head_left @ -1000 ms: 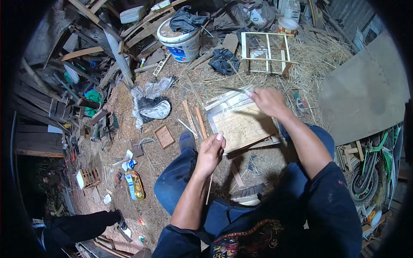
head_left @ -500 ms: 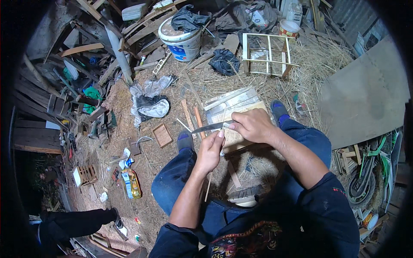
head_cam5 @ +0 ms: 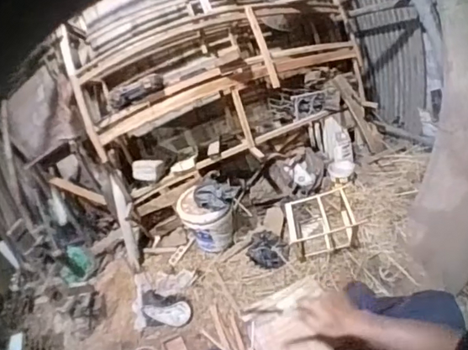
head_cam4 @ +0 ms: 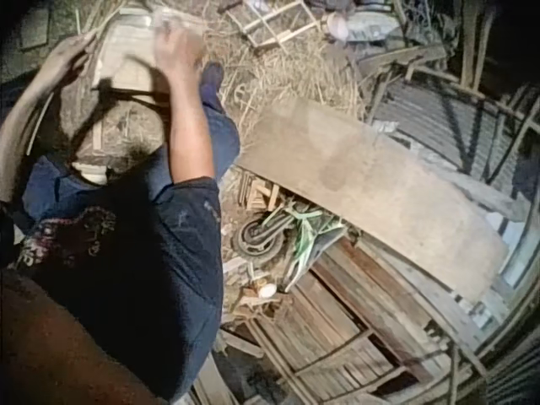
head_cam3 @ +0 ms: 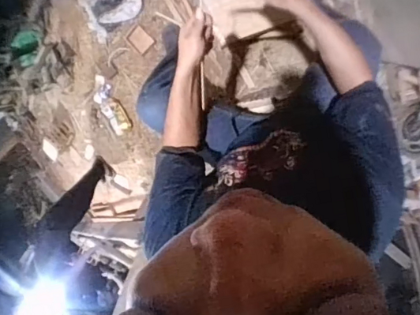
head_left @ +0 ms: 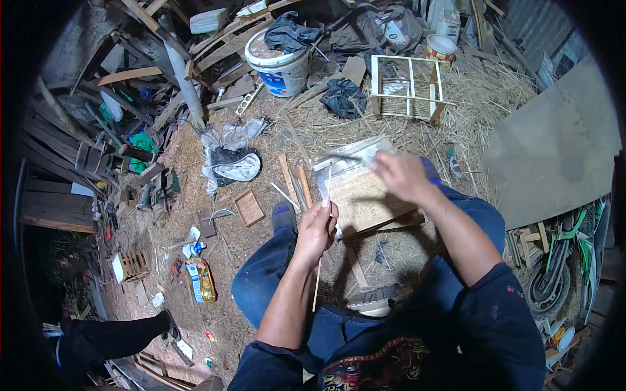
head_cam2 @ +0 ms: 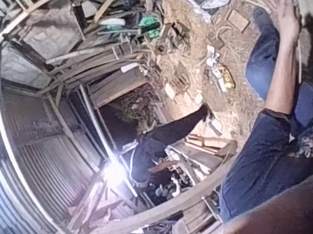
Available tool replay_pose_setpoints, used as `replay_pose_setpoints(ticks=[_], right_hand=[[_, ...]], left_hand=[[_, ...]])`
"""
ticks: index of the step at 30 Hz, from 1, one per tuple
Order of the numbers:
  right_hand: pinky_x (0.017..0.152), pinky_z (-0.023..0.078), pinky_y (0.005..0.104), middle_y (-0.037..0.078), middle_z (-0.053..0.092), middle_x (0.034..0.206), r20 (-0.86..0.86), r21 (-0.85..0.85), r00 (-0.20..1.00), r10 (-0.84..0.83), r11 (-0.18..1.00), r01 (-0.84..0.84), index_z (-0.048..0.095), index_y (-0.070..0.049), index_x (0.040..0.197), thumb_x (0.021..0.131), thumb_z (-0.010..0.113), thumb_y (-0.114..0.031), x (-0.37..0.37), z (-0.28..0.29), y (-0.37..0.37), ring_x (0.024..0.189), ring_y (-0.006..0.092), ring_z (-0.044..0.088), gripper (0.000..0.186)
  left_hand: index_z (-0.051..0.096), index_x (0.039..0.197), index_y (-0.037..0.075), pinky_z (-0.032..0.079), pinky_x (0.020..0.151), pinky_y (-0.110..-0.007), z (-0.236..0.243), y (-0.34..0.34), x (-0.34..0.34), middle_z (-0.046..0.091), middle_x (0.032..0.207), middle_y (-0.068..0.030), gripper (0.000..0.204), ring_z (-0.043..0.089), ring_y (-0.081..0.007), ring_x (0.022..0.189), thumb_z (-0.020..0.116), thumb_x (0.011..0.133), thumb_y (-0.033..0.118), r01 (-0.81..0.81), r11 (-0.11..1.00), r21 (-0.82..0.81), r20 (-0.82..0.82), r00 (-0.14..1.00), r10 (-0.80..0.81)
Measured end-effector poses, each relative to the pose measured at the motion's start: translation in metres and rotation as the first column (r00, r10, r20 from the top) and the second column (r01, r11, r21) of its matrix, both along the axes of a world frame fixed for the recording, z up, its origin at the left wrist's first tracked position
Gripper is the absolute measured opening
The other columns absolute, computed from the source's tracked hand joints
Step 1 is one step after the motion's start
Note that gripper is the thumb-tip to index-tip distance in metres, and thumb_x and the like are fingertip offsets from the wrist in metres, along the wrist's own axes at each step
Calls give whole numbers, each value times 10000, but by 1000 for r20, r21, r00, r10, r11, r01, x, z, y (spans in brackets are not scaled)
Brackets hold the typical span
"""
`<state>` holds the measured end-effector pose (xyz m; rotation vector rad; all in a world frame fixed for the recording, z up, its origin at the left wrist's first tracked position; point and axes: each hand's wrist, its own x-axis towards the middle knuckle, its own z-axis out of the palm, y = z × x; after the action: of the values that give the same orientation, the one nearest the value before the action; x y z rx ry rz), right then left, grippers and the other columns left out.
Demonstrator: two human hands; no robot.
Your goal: The person whittles and shapes a long bamboo stick using a knife, scraping along the surface of the stick held over a wooden block.
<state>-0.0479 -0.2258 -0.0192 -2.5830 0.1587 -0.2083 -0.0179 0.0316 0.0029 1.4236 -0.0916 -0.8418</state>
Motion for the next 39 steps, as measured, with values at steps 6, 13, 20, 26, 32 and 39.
replay_pose_setpoints(ticks=[6, 13, 20, 26, 32, 39], right_hand=[[599, 477, 508, 155, 640, 674, 26, 30, 982, 187, 982, -188, 619, -110, 898, 972, 493, -503, -7, 27, 39, 681, 384, 656, 419], [616, 495, 515, 176, 650, 700, -36, 23, 977, 208, 978, -208, 629, -89, 923, 979, 477, -512, -7, 19, 23, 722, 386, 665, 453], [577, 495, 431, 87, 600, 620, -74, -124, 988, -134, 985, 124, 654, -145, 910, 1015, 380, -555, 10, -7, -31, 611, 252, 644, 504], [552, 473, 458, 103, 609, 606, 21, 46, 994, 108, 993, -109, 646, -128, 903, 991, 447, -547, -15, 32, 29, 582, 304, 638, 472], [575, 499, 506, 152, 652, 657, 30, 20, 982, 189, 982, -189, 640, -104, 897, 971, 496, -501, -21, 42, 44, 673, 367, 675, 428], [588, 514, 487, 170, 650, 672, -225, -106, 970, -95, 992, 72, 652, -97, 873, 978, 489, -498, -5, 28, -4, 668, 349, 673, 446]], left_hand=[[511, 857, 120, 211, 383, -247, -3, -6, -4, 354, 528, 68, 319, 286, -64, 398, 471, 1042, 377, 47, 998, -42, -1, 999, -47], [502, 846, 115, 217, 381, -247, 8, -8, -2, 328, 514, 70, 307, 270, -63, 386, 474, 1045, 347, 116, 990, -77, -87, 989, -122], [519, 843, 87, 266, 363, -247, 12, 0, -6, 304, 461, 64, 359, 262, -69, 338, 447, 1062, 362, 109, 972, -206, -169, 975, -145], [537, 845, 70, 283, 339, -247, 3, -4, -4, 351, 438, 34, 383, 288, -85, 311, 438, 1064, 369, 90, 961, -263, -126, 984, -127], [513, 811, 81, 253, 350, -253, 3, -9, -8, 352, 445, 39, 389, 303, -80, 334, 439, 1065, 365, 50, 984, -171, -28, 998, -55], [529, 770, 89, 221, 383, -243, 6, -7, -7, 396, 515, 63, 411, 324, -43, 398, 457, 1061, 370, 90, 996, 20, 103, 990, -92]])
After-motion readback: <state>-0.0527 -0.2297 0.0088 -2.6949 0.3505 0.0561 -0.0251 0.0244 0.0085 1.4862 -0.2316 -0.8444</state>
